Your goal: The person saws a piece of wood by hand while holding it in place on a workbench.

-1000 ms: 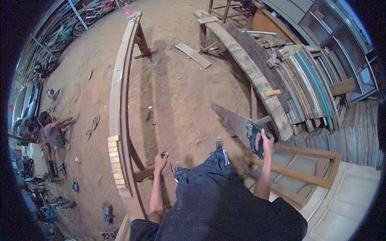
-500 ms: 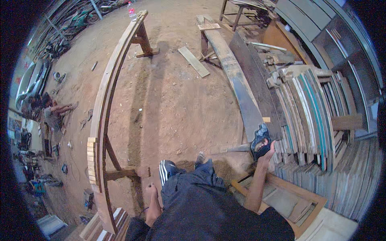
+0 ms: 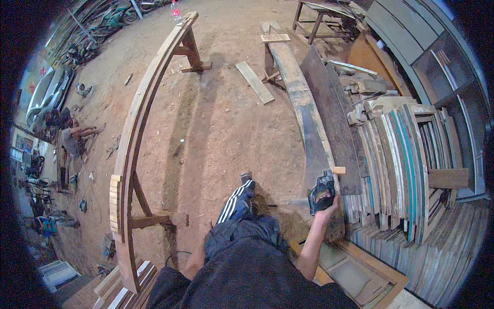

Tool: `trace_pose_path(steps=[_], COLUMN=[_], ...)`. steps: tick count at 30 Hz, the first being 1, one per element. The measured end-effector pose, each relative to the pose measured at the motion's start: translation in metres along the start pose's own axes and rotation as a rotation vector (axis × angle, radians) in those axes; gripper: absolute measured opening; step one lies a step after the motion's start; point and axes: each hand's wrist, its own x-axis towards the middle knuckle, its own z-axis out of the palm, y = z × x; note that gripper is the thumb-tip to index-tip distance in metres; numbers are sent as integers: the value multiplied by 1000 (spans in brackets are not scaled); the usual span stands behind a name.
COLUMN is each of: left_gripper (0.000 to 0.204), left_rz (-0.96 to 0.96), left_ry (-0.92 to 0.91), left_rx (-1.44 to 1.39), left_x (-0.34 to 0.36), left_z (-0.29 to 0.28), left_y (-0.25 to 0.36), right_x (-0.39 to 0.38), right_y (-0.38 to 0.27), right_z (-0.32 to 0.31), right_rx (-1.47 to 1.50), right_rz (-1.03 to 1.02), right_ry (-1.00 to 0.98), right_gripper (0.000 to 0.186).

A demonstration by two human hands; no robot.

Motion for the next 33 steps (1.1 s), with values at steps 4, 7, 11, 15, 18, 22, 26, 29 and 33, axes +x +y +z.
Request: trace_pose_path(steps=[4,7,11,15,18,22,26,29,33], left_gripper=[46,49,45,43,42,41,38,36,34], left_rz=[205,214,159,108,167,140,203,166,183], left_ry=[-2,-29,29,53,-33,102,83,-32,73], left_rx=[-30,-59,39,240,269,194,195,156,125], left_x=[52,104,179,167,160,202,268,261,258], left_z=[28,50,38,82,66,43,31,76,78], left_y=[80,120,125,184,248,267,277,304,337], right_x=[15,42,85,169,196,247,258,276,270], right_y=[-15,-26,-2,-9,-11,6,24,15,36], right_z=[14,43,105,103,123,134,160,139,151], right_rx=[-20,-39,-86,-180,-236,-206,-169,-284,-261], right_rz=[-28,-31,-116,-216,-135,-79,38,-62,59], right_ry=[15,95,242,263,225,194,27,366,193], right_gripper=[48,48,46,44,41,42,47,46,40])
